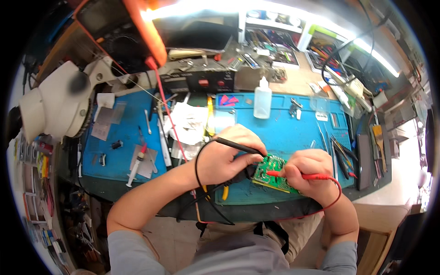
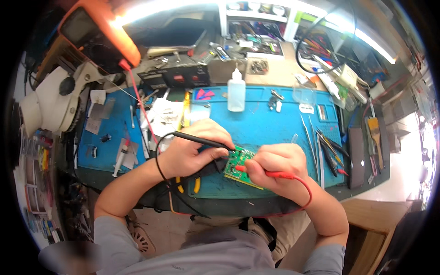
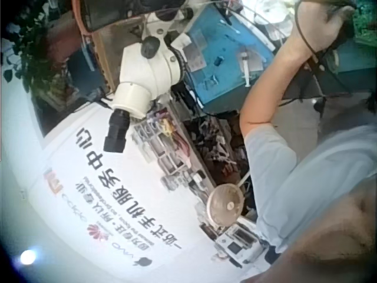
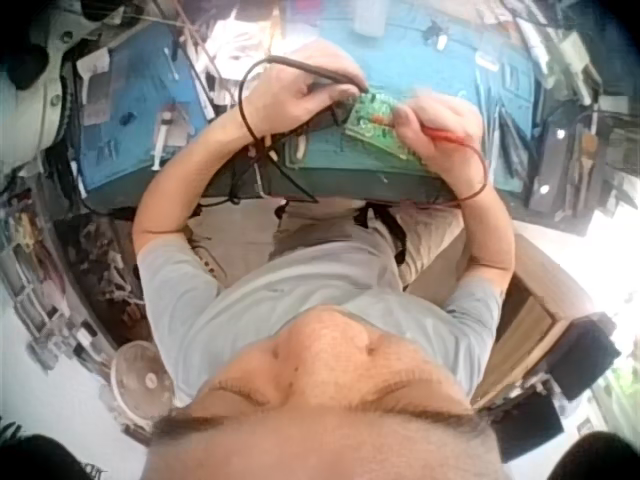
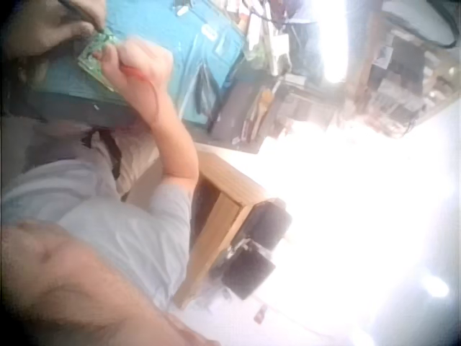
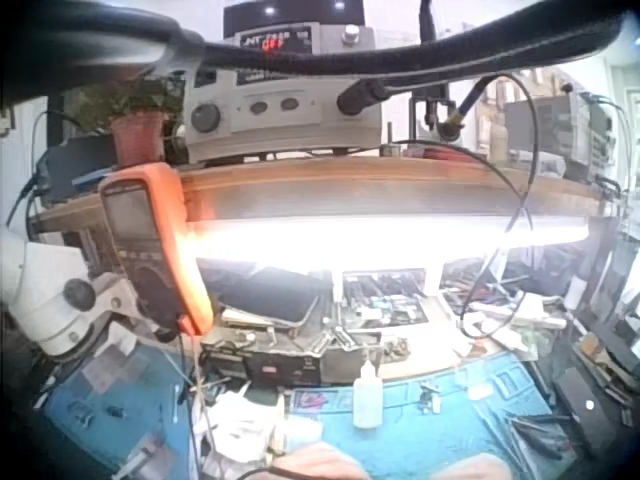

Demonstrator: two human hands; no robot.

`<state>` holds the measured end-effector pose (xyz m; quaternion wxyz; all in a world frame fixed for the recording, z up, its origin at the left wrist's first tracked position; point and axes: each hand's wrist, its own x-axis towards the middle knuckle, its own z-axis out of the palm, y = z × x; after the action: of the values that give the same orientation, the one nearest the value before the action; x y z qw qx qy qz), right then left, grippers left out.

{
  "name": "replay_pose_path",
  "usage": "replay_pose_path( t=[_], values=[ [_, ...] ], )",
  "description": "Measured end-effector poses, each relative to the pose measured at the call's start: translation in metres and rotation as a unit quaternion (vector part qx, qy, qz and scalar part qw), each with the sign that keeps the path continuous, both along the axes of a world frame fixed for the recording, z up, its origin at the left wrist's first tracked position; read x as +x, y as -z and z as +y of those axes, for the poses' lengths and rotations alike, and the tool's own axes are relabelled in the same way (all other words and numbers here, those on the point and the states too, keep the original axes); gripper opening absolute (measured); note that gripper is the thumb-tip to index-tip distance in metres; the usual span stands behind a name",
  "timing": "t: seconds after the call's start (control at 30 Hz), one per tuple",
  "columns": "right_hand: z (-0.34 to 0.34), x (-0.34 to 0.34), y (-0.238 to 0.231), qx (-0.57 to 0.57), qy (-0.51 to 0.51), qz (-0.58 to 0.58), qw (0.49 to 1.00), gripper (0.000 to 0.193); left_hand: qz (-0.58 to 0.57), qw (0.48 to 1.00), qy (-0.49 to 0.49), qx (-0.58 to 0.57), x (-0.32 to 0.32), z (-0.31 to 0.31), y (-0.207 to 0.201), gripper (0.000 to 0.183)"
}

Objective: The person uses a multimeter to test various points on a green circuit board. They systematically move the red and black probes across different components and traces on the board to check for electrical continuity or voltage.

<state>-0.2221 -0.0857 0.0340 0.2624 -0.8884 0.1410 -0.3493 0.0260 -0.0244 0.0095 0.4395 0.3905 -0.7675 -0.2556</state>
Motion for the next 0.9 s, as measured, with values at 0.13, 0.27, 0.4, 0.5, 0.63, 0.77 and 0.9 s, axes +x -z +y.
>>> replay_pose_path(
  t=[0.13,0.27,0.4,0.5,0.63,0.77,0.9],
  values=[
    [0.0009,-0.0023,-0.0004,-0.005,-0.003,0.006,1.0,0.02,0.002,1.0,0.01,-0.009,-0.0006,-0.0009,0.004,0.016],
    [0.0037,-0.0015,-0.0019,0.005,0.022,0.026,0.999,0.026,-0.003,1.0,0.007,-0.001,0.0009,-0.0005,0.0028,0.015],
    [0.0041,0.0007,-0.0018,0.005,0.025,0.026,0.999,0.027,-0.003,1.0,0.005,-0.007,0.002,0.0004,0.0031,0.014],
    [0.0037,0.0009,-0.0021,0.004,0.023,0.028,0.999,0.027,-0.006,1.0,0.003,-0.007,0.0028,0.0004,0.0024,0.014],
    [0.0023,-0.0027,-0.0034,-0.014,0.009,0.023,1.0,0.021,-0.003,1.0,0.004,-0.007,-0.0019,0.0001,0.0045,0.014],
    [0.0008,0.0019,-0.0026,-0.005,0.004,-0.009,1.0,0.022,-0.01,1.0,0.003,-0.007,0.0008,-0.0023,-0.0011,0.014],
    [-0.0005,0.0024,-0.0011,-0.017,-0.002,-0.009,1.0,0.024,-0.016,1.0,-0.005,0.006,0.0,0.0003,-0.0035,0.014]
  ],
)
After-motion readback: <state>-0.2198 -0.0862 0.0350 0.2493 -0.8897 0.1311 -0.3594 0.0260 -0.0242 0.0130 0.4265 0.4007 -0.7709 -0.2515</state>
